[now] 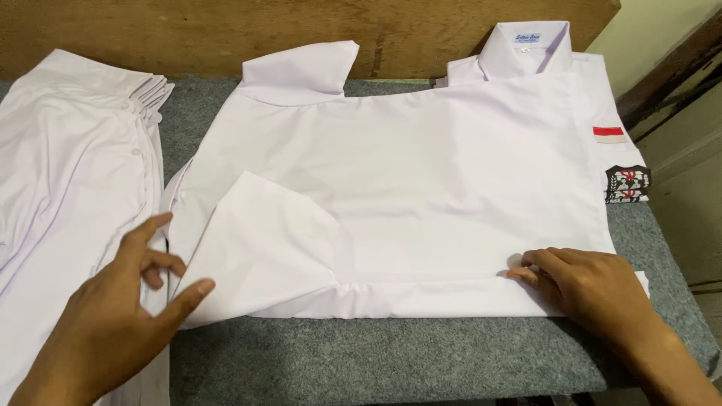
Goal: Folding a white collared shirt on a flat surface into a neat rectangular shape
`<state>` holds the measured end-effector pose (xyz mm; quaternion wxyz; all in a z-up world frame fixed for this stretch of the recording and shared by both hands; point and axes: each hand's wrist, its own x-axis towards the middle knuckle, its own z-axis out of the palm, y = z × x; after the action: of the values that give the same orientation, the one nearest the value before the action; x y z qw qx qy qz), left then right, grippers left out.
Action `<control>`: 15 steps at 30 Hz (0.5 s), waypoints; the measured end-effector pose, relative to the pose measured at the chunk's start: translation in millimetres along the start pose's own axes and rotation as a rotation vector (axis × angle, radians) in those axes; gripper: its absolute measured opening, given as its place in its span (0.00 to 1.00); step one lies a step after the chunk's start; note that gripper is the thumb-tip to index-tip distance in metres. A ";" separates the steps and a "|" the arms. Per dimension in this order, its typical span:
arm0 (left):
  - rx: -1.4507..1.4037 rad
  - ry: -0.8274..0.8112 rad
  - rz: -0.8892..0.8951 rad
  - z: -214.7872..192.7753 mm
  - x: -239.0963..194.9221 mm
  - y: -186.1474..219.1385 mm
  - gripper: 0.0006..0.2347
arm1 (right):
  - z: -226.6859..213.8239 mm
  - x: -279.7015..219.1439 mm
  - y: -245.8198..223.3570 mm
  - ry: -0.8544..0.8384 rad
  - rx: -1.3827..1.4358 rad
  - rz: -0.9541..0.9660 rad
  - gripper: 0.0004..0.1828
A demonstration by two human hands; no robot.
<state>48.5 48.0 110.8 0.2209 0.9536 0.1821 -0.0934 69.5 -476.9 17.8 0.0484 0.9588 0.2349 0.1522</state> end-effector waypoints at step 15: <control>-0.034 0.397 0.690 35.1 33.1 -14.4 0.13 | -6.7 12.6 13.3 0.036 0.007 0.011 0.15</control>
<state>69.8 54.2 65.5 0.2154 0.9545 -0.1082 0.1753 83.9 -482.6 29.7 0.0400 0.9573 0.2311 0.1690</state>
